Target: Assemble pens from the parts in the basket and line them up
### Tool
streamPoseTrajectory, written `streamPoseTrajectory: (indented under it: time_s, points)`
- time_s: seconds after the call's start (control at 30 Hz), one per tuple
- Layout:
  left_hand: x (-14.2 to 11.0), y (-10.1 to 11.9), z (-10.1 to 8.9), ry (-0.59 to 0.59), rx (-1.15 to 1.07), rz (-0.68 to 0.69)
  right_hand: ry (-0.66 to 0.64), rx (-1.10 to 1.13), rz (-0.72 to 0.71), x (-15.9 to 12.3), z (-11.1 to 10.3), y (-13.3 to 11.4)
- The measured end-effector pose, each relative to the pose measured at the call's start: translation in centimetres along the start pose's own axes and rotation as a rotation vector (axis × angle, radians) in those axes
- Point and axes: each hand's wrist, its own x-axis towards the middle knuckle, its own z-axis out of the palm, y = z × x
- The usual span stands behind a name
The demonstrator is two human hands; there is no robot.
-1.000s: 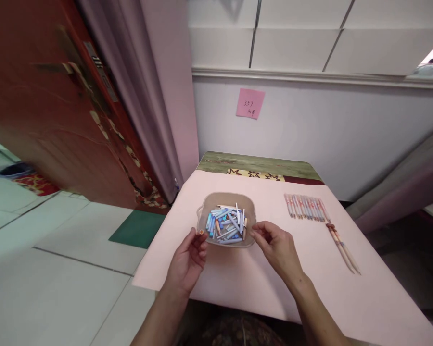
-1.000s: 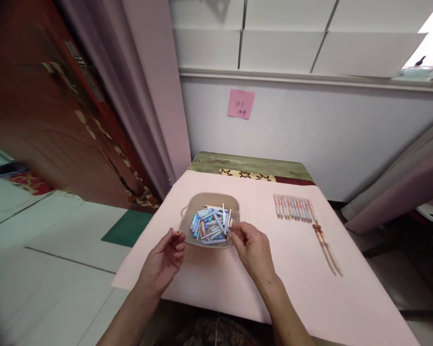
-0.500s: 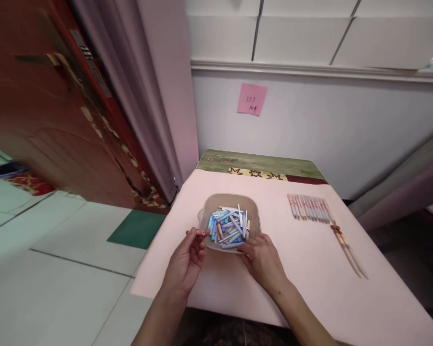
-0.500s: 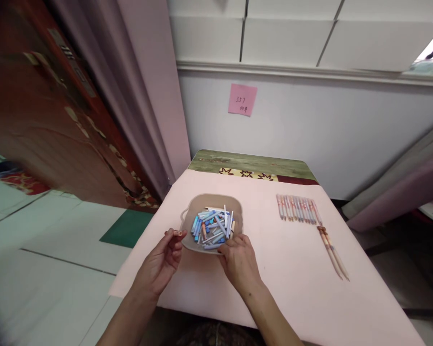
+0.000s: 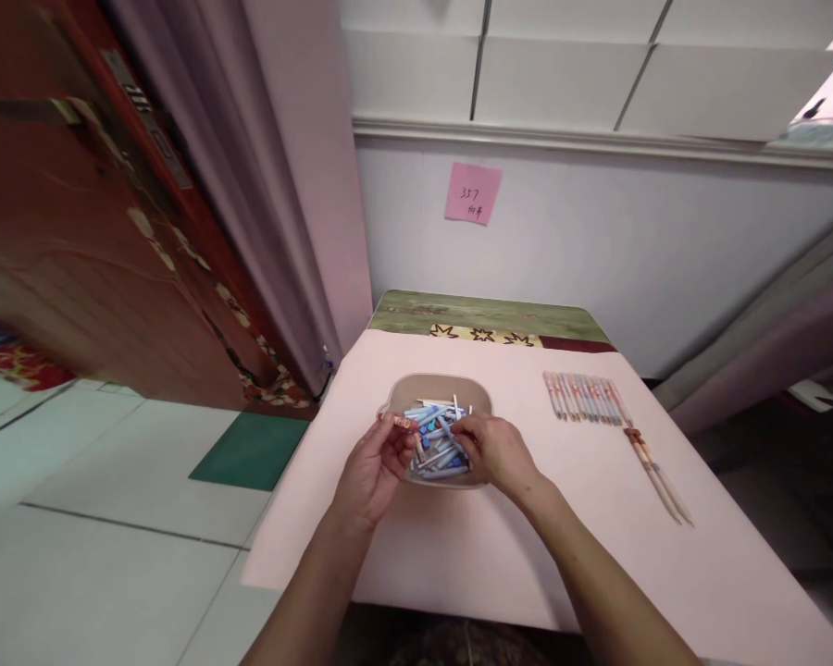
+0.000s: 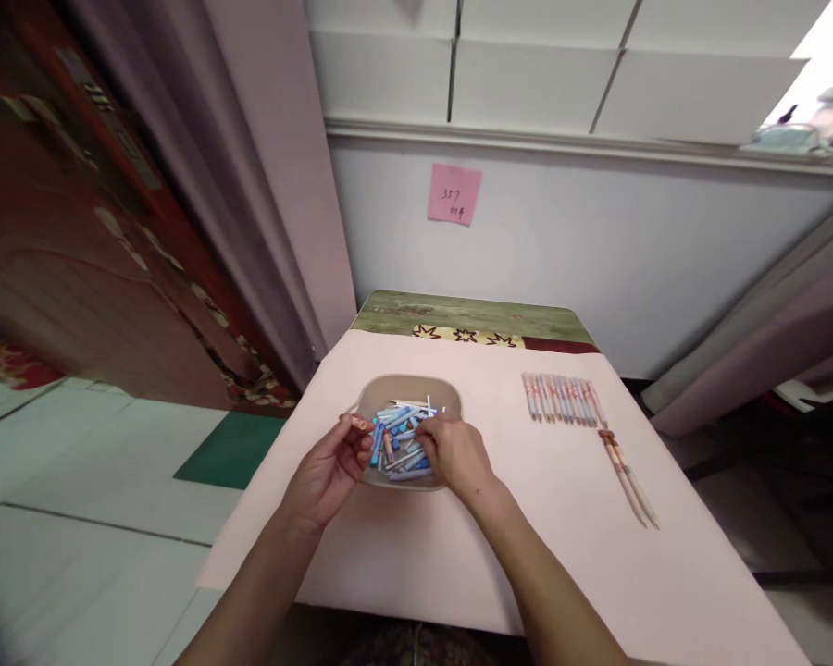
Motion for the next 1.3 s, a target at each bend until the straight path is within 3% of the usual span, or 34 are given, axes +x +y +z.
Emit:
streamPoseTrajectory:
  time_s: [0.23, 0.5, 0.73, 0.9, 0.97, 1.1, 1.17, 1.3]
  points:
    - [-0.6, 0.8, -0.4, 0.189, -0.121, -0.016, -0.215, -0.239, -0.076, 4.1, 2.2, -1.7]
    - [-1.3, 1.1, -0.6, 0.230, -0.134, 0.010, -0.304, -0.326, -0.221, 5.5, 3.6, -2.9]
    - [-1.1, 0.5, -0.4, 0.208, -0.145, -0.011, -0.316, -0.276, -0.351, 5.6, 4.3, -3.2]
    - [-1.8, -0.2, -0.2, 0.193, -0.151, -0.050, -0.195, -0.192, -0.288, 5.0, 2.7, -2.2]
    - [-2.0, -0.5, -0.1, 0.184, -0.139, -0.064, -0.104, -0.001, -0.205, 4.4, 2.1, -1.6]
    - [-1.9, -1.0, 0.5, 0.209, -0.086, -0.085, -0.010, 0.906, 0.056, 2.8, 1.7, -1.1]
    - [-1.7, -1.3, 1.1, 0.216, -0.070, -0.093, 0.000, 1.240, 0.126, 2.2, 1.8, -1.1]
    - [-1.5, -2.0, 2.3, 0.188, -0.101, -0.073, 0.034, 1.505, 0.175, 1.4, 1.9, -1.4]
